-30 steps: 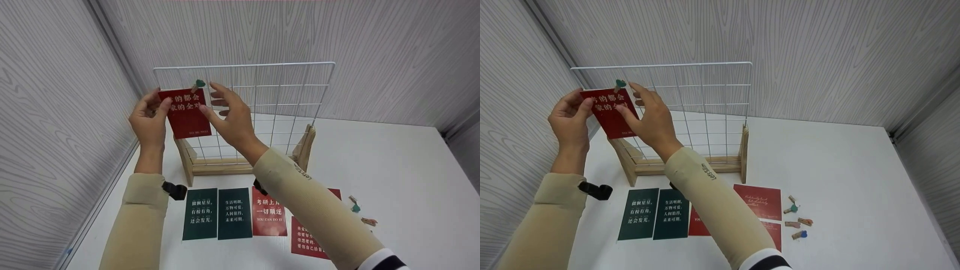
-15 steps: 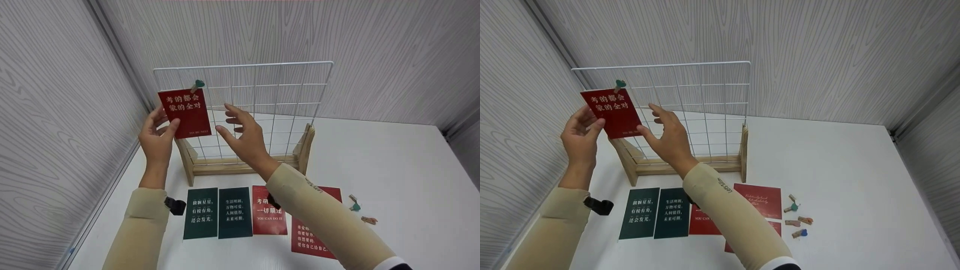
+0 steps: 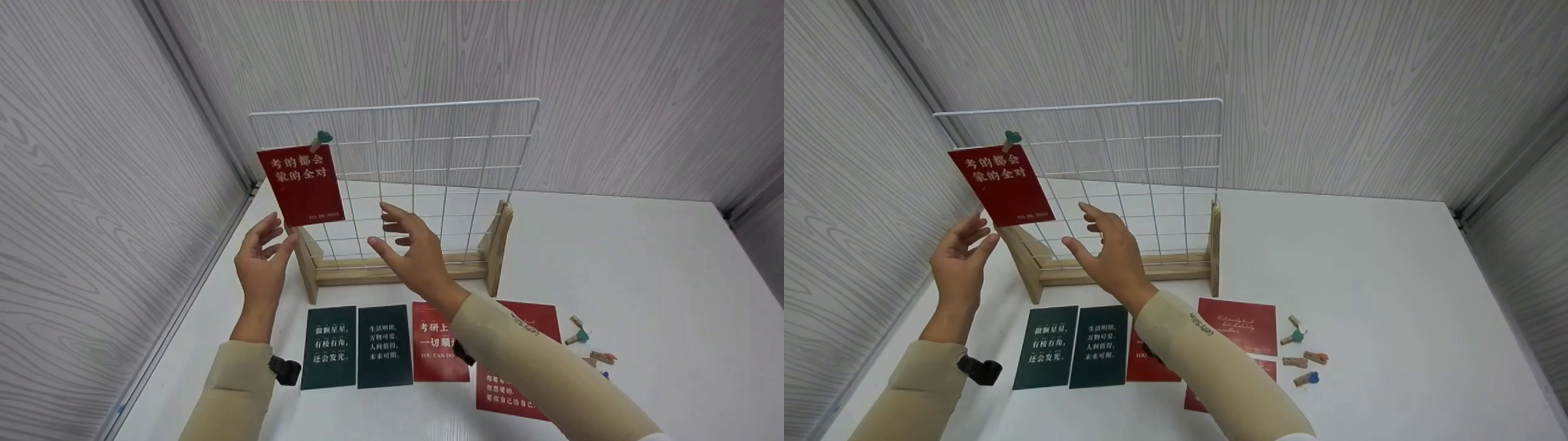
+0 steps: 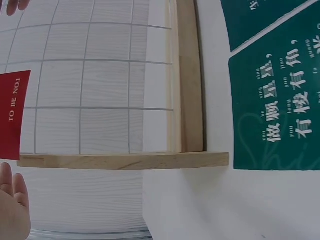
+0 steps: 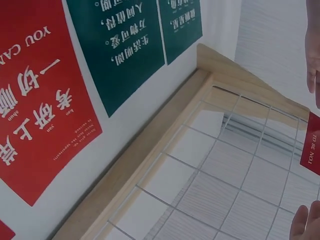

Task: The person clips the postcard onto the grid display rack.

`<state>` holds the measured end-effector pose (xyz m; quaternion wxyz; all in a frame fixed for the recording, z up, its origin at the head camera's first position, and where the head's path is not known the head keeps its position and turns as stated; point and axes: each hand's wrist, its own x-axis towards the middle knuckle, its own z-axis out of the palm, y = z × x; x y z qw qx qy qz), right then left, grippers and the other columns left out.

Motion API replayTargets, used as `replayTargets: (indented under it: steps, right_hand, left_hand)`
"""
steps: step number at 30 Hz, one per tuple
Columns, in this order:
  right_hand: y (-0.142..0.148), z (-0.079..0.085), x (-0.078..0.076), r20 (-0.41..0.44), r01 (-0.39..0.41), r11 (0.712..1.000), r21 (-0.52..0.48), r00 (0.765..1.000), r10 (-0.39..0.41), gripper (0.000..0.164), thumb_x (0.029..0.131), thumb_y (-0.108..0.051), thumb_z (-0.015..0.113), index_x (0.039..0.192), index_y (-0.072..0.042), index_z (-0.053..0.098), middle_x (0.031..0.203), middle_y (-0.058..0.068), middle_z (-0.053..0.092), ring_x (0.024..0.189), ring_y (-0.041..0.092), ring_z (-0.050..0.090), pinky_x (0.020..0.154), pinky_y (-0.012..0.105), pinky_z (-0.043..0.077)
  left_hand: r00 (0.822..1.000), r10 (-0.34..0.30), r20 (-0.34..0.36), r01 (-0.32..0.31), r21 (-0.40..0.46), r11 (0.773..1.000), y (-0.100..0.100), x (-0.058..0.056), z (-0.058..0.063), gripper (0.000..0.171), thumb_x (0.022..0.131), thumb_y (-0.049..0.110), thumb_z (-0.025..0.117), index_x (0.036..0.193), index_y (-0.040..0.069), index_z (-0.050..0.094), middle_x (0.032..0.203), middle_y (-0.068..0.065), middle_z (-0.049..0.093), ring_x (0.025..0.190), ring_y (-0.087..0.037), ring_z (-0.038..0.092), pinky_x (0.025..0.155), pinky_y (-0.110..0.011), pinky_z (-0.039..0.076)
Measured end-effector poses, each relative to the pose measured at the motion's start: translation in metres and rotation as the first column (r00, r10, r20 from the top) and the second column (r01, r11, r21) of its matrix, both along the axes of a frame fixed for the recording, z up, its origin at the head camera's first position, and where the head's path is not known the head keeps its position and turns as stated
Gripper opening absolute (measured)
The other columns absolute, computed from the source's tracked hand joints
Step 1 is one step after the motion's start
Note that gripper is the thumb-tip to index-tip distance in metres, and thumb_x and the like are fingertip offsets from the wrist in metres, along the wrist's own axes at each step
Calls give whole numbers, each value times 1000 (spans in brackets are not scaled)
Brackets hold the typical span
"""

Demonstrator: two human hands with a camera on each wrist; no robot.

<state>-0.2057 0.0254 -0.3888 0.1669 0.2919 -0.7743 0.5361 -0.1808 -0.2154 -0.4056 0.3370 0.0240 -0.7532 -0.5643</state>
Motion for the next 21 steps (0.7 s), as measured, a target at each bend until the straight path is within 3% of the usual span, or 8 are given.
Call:
replayTargets:
  steps: [9,12,18,21]
  right_hand:
    - [16,-25,11,89,5,1000,26,996,-7,60,88,-29,69,141,-16,45,126,4,55,111,20,56,87,37,49]
    - [22,-32,15,113,14,999,40,993,-18,61,88,-29,70,141,-16,44,127,4,55,111,21,56,87,38,49]
    - [34,-47,22,163,40,996,85,985,-53,64,86,-30,72,142,-20,43,128,2,54,112,17,55,89,38,48]
    - [41,-55,25,186,40,994,100,981,-58,65,86,-29,72,143,-22,42,129,2,54,113,19,55,91,41,47]
  left_hand:
    - [994,-39,105,43,-41,998,5,19,-36,47,83,10,75,126,3,57,120,-11,61,111,-21,55,94,-44,45]
    - [988,-45,150,54,-61,997,6,25,-48,48,82,9,76,126,3,57,120,-12,60,112,-23,54,95,-45,44]
    - [968,-35,248,71,-138,988,10,34,-72,53,79,14,79,127,4,56,120,-10,58,113,-24,52,96,-43,43]
    - [946,-45,321,104,-169,980,11,37,-81,56,78,15,80,127,4,56,121,-11,57,115,-27,51,98,-45,41]
